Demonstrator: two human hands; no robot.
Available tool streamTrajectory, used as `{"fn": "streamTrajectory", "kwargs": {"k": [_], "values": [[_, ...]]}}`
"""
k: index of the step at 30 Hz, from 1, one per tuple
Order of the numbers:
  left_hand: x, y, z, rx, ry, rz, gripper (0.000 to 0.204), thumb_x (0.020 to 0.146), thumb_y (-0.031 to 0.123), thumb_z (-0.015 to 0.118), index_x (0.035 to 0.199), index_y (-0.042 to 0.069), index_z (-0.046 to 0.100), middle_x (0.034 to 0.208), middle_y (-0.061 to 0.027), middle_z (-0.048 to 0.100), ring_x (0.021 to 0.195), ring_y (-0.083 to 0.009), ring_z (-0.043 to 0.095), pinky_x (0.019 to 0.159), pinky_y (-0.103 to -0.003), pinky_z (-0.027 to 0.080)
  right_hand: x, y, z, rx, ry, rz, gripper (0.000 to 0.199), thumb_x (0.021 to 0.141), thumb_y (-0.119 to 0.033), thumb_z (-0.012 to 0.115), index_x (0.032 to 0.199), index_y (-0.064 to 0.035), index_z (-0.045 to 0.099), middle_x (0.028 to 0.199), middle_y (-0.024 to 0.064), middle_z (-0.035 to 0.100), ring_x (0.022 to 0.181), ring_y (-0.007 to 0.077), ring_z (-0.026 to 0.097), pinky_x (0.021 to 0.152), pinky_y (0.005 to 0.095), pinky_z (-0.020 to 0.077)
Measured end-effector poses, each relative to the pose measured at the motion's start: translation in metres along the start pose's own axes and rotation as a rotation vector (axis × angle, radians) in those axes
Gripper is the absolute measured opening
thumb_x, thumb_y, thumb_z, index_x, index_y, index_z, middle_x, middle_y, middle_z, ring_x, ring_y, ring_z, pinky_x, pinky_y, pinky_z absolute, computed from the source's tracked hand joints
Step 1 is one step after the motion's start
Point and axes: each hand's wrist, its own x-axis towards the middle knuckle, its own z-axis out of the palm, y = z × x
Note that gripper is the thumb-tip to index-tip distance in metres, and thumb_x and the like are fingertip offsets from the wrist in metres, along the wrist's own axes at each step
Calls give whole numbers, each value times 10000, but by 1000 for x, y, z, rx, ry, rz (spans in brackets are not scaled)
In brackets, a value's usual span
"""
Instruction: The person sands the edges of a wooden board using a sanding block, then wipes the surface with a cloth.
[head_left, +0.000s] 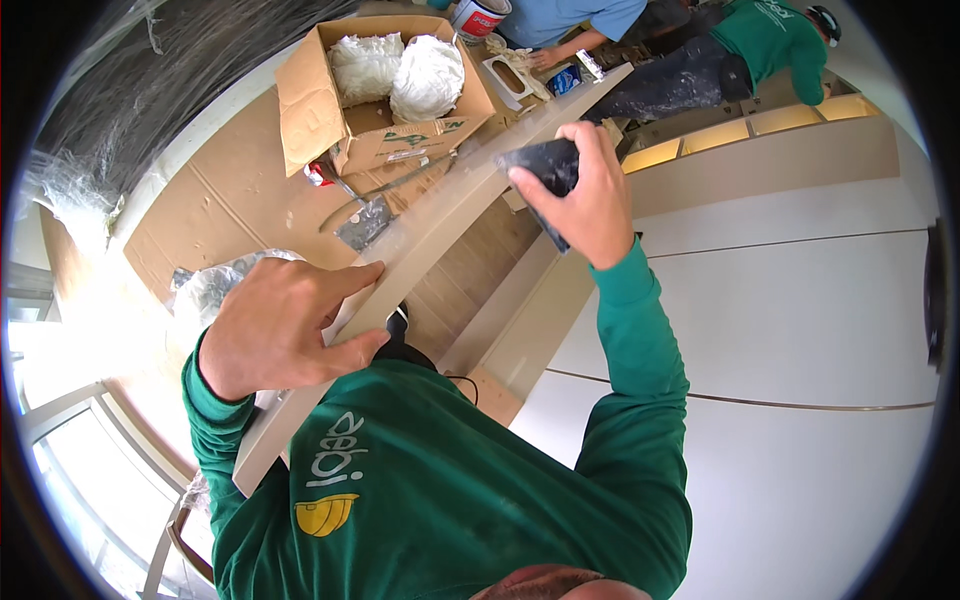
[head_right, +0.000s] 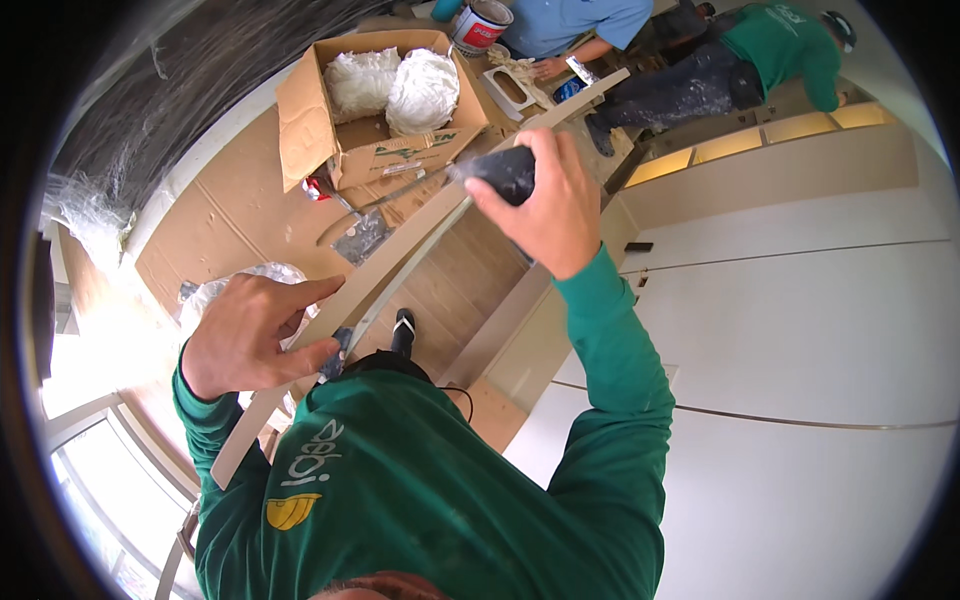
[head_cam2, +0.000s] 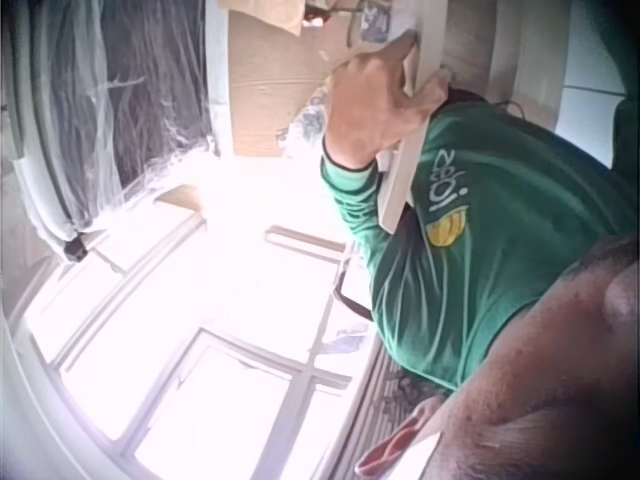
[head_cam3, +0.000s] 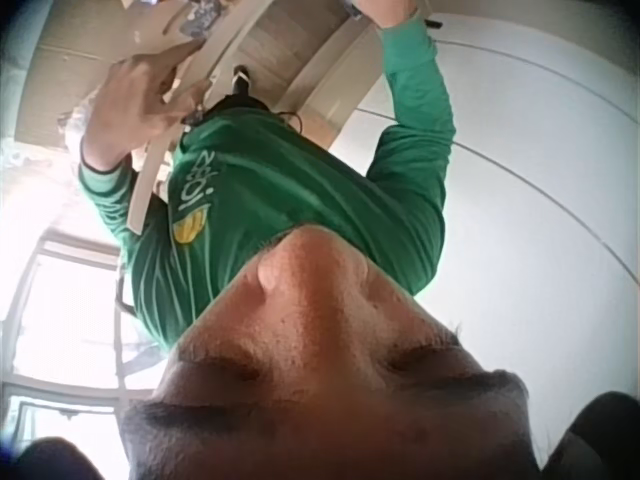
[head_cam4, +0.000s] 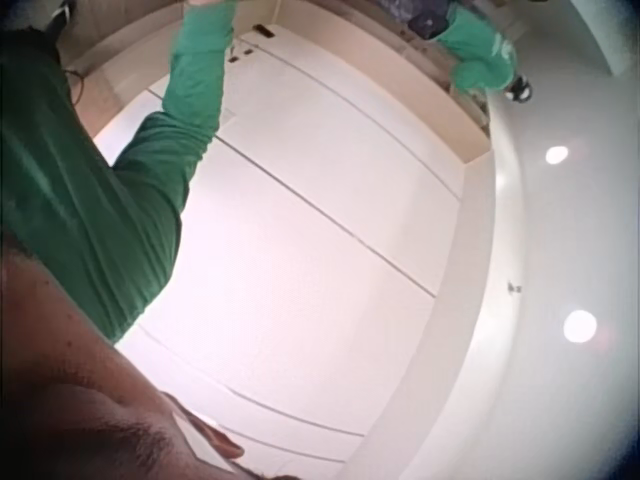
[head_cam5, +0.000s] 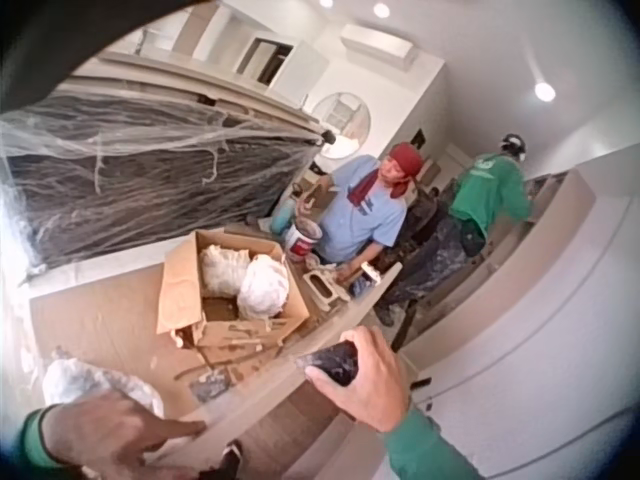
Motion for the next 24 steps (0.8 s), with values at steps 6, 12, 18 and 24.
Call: {"fn": "streamTrajectory", "kwargs": {"k": [6,12,18,24], "values": [[0,0,1,-4,-3,-11,719,809,398,798,1363,-55,722,540,-136,541,490,-313,563,560,-456,415,-2,-3,-1,-17,3,-34,618,784,-402,957,1185,-66,628,1079,158,644,954,399,683,790,508,558],[1,1,0,7,-14,-14,710,816,393,801,1363,-52,723,558,-151,569,499,-313,582,562,-457,418,2,6,-1,-25,-12,9,581,819,-395,937,1206,-80,639,1087,163,642,955,397,685,798,503,561],[1,1,-1,3,-15,-22,717,824,416,792,1365,-48,721,556,-155,569,501,-323,586,567,-455,428,9,26,-7,-10,-77,34,504,842,-429,928,1167,-117,702,1064,153,593,993,370,621,883,474,522],[1,2,0,10,-16,-20,721,831,437,783,1364,-45,722,554,-152,573,499,-324,588,567,-452,437,5,21,-5,12,-95,104,504,833,-440,933,1125,-100,703,1049,145,587,982,364,614,874,480,514]]}}
